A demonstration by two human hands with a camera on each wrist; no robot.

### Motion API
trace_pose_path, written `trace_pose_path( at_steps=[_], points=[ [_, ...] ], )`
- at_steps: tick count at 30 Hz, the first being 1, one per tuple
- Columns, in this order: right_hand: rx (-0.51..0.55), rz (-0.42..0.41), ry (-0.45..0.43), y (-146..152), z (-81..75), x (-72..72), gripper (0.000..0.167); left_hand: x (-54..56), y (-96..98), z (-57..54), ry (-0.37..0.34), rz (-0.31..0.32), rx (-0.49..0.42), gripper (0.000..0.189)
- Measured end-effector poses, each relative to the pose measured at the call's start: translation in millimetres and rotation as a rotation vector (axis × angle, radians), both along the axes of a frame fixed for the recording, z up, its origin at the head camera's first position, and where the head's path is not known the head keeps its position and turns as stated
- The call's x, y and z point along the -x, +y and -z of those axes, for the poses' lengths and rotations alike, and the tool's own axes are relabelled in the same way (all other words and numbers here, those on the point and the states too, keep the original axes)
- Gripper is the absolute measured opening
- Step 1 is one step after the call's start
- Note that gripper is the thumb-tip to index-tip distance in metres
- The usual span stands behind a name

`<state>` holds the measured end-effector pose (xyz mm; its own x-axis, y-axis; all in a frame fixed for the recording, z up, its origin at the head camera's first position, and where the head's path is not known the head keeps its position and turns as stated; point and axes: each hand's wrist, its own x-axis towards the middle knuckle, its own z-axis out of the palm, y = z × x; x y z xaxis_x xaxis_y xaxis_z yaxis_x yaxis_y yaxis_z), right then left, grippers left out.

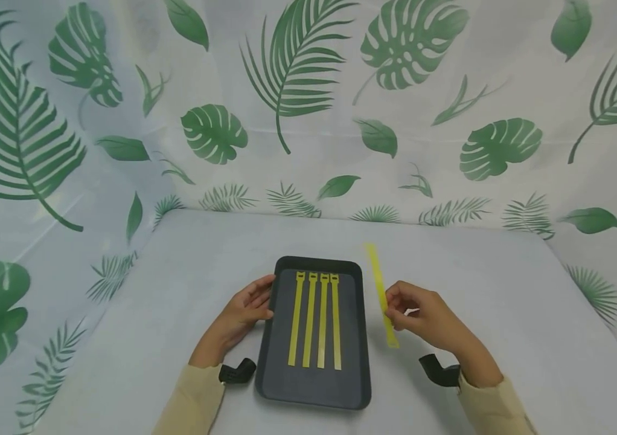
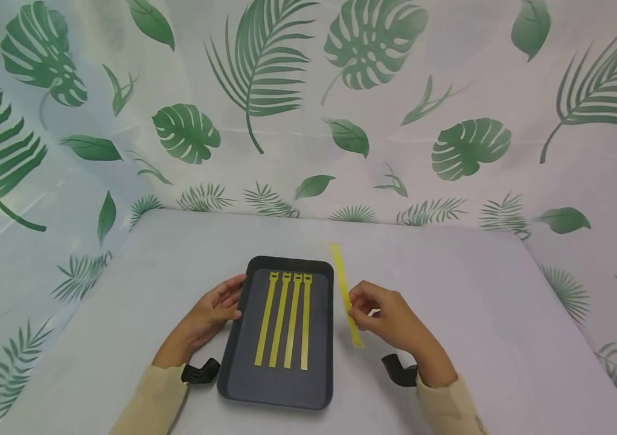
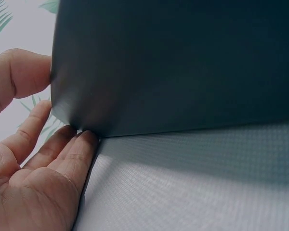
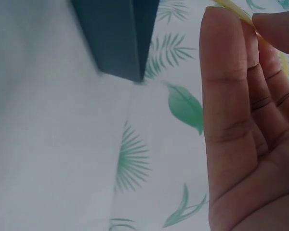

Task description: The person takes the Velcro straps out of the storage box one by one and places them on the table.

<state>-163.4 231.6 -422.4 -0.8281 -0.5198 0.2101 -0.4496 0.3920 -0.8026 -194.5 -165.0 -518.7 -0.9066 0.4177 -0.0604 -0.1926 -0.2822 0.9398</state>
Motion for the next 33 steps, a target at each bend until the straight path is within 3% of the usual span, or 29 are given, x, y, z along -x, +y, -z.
trace_pose_path(
  at_steps=[6,10,24,33],
  points=[
    [0.072,0.015,-0.285,10,12.1,-5.0,0.013,0.1,-1.2,-0.7,-0.011,0.000,-0.005,0.090],
    [0.114,0.024,-0.397,15,20.8,-5.2,0.020,-0.1,-1.3,-1.2,-0.009,-0.001,0.000,0.090],
    [0.061,0.148,-0.650,16,41.1,0.0,0.026,-0.3,0.1,0.4,-0.016,0.000,-0.005,0.091],
    [-0.118,0.350,-0.624,7,47.6,-5.0,0.020,0.1,-0.3,-0.3,-0.007,0.000,-0.002,0.091]
  ],
)
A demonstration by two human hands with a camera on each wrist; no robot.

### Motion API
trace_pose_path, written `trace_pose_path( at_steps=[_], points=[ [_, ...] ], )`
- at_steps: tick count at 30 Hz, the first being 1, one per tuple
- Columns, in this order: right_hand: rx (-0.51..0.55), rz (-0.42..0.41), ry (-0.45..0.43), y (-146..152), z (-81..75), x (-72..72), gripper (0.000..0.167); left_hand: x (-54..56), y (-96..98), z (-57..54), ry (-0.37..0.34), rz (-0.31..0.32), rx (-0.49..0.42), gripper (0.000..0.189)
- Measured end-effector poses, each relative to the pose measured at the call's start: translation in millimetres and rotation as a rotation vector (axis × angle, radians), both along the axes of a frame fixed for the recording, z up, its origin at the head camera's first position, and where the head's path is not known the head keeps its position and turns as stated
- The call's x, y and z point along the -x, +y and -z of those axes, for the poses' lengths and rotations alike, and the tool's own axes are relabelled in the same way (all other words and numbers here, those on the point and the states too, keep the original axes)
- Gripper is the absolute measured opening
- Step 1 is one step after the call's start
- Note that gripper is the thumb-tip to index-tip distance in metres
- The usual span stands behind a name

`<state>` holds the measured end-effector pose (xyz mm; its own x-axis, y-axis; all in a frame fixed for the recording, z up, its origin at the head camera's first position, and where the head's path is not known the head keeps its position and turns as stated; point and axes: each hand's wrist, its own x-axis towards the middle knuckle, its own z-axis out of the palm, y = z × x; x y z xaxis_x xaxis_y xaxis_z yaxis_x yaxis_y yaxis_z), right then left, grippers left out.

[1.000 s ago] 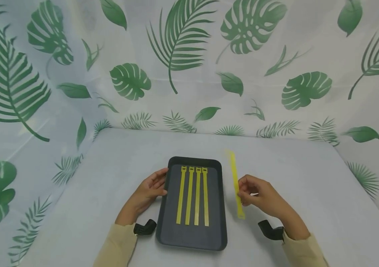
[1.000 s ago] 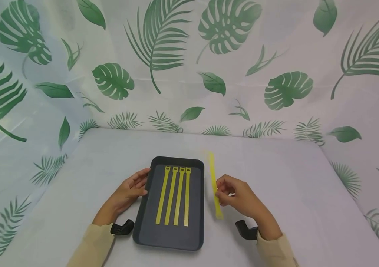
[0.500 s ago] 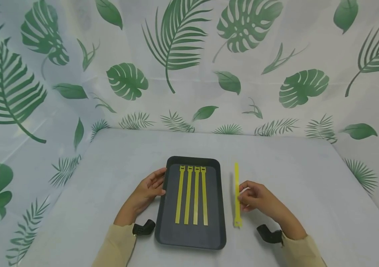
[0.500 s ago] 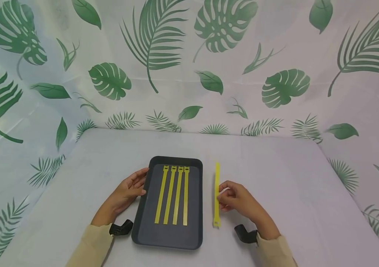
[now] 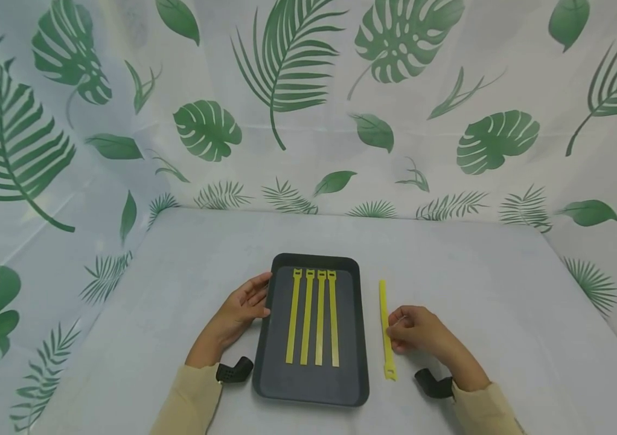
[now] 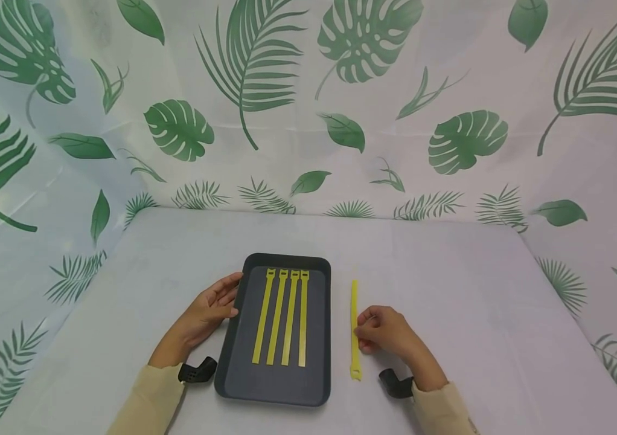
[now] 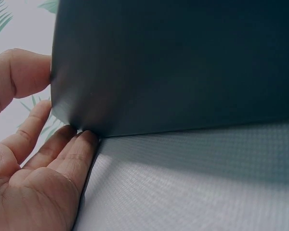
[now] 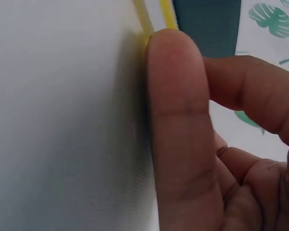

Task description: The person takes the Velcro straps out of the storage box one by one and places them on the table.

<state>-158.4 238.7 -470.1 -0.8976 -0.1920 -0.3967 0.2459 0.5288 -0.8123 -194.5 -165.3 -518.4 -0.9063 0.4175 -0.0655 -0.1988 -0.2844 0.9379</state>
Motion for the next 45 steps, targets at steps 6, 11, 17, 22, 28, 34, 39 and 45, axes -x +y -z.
trace_pose_path(
  at_steps=[6,11,17,22,28,34,39,45],
  points=[
    [-0.132,0.026,0.052,-6,-1.1,-4.0,0.019,-0.3,-0.1,0.2,-0.005,-0.004,-0.005,0.091],
    [-0.210,0.031,0.086,-9,-3.7,-5.1,0.018,-1.1,-0.6,0.1,-0.012,-0.007,-0.011,0.091],
    [-0.255,0.006,0.155,-10,-6.5,-4.8,0.014,-1.9,-1.9,1.4,-0.016,-0.006,-0.016,0.093],
    [-0.237,-0.005,0.186,-13,-10.5,-4.0,0.013,-2.2,-2.0,2.0,-0.009,-0.004,-0.013,0.092],
    [-0.218,-0.017,0.197,-19,-16.0,-0.1,0.013,-1.8,-2.3,2.8,-0.004,0.001,-0.011,0.092],
    [-0.227,-0.044,0.245,-28,-20.6,4.7,0.013,-1.0,-2.4,1.9,0.003,0.008,-0.013,0.093],
    [-0.189,-0.078,0.300,-35,-25.8,8.5,0.013,0.4,-2.5,1.5,0.005,0.010,-0.018,0.092],
    [-0.187,-0.092,0.317,-48,-31.2,13.3,0.012,1.4,-1.7,1.2,0.002,0.010,-0.015,0.091]
  ],
)
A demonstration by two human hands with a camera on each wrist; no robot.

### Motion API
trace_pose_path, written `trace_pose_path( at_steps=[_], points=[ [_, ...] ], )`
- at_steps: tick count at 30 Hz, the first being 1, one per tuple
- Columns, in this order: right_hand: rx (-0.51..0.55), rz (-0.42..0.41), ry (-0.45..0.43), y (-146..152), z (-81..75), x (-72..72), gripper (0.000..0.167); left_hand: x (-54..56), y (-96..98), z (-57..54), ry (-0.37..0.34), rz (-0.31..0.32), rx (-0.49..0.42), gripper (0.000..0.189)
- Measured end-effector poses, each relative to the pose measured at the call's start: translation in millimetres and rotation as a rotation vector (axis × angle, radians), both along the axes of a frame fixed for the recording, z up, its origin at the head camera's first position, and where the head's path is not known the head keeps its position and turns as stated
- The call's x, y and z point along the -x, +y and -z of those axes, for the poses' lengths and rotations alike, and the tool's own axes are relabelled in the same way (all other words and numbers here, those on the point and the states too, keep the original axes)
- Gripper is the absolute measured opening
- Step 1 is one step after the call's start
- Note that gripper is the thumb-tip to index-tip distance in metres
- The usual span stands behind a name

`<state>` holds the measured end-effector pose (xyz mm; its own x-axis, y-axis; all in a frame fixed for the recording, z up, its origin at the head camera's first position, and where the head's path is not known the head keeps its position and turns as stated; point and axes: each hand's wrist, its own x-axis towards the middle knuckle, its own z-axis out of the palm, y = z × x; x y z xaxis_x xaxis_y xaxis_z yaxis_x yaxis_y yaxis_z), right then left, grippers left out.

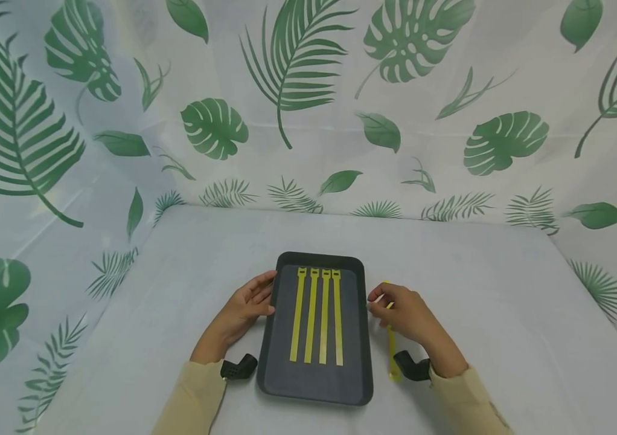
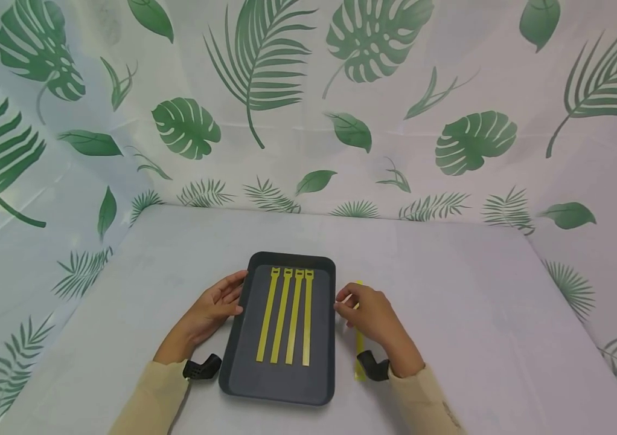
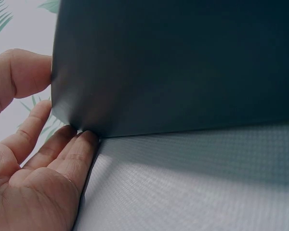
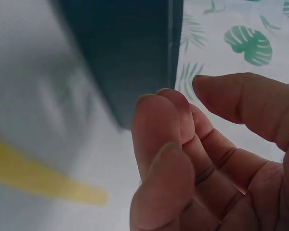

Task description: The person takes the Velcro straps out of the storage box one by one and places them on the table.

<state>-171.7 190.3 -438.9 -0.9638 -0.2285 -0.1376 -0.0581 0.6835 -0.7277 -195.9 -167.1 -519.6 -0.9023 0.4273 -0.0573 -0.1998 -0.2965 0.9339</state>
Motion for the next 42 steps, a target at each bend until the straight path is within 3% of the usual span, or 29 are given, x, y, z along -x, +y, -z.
trace_pose_path(
  at_steps=[12,19,26,34,42],
  points=[
    [0.000,-0.074,0.063,-24,-13.8,11.3,0.011,-0.1,0.1,1.2,0.003,0.001,0.005,0.090],
    [0.036,-0.104,0.063,-37,-13.4,17.4,0.011,0.4,-0.3,1.8,0.012,0.002,0.006,0.089],
    [0.057,-0.202,0.115,-50,-12.0,25.6,0.011,0.5,-1.4,0.5,0.013,0.001,0.004,0.089],
    [0.037,-0.344,0.246,-62,-7.1,38.6,0.015,1.6,-1.5,1.8,0.015,-0.002,0.002,0.089],
    [0.003,-0.432,0.253,-77,-0.5,46.0,0.022,1.9,-1.4,-0.6,0.006,0.005,-0.011,0.091]
  ],
)
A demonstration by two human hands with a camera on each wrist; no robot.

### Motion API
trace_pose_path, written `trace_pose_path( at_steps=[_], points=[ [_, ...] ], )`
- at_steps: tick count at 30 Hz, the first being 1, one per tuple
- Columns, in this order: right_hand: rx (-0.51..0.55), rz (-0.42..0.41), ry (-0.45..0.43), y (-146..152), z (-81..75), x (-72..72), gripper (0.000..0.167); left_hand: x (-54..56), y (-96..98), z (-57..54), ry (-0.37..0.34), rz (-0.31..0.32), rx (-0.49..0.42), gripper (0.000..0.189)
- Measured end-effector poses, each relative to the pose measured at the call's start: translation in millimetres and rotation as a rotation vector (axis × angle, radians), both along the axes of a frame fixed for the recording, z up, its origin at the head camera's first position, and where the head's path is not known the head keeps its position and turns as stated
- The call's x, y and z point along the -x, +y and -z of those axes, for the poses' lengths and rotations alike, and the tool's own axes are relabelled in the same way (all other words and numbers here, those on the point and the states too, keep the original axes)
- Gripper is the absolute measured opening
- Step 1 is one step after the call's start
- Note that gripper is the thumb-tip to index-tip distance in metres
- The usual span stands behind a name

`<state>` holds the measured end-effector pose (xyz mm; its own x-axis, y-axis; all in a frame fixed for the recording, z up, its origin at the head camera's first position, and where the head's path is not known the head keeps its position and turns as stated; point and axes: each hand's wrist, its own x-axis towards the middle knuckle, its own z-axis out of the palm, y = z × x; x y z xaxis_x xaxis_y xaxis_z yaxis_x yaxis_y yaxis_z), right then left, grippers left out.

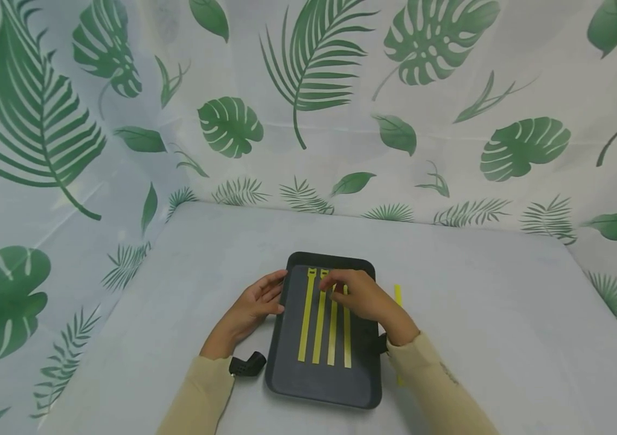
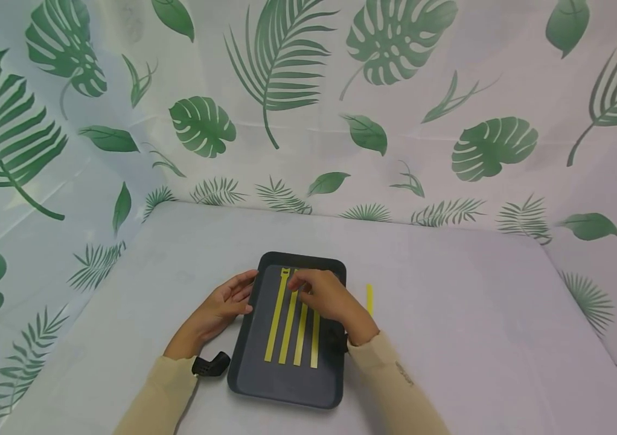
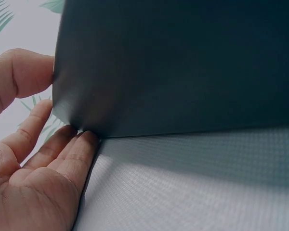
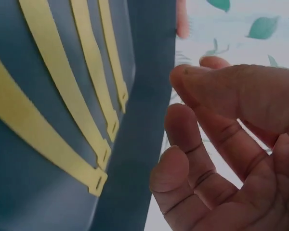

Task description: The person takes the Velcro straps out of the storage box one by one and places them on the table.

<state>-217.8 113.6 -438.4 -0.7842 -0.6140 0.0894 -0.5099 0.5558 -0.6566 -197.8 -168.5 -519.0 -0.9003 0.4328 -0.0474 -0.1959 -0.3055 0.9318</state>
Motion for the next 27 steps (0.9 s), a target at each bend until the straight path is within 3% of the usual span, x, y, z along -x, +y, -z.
trace_pose_path(
  at_steps=[10,20,27],
  points=[
    [0.011,-0.124,0.030,-14,10.0,7.6,0.025,0.4,-0.1,0.1,0.004,0.006,-0.006,0.090],
    [-0.011,-0.144,-0.040,-25,18.8,16.9,0.031,1.5,0.0,2.5,0.004,0.008,-0.006,0.089],
    [-0.040,-0.202,-0.012,-33,20.5,22.8,0.035,2.5,-1.8,4.5,0.017,0.018,0.011,0.089]
  ],
)
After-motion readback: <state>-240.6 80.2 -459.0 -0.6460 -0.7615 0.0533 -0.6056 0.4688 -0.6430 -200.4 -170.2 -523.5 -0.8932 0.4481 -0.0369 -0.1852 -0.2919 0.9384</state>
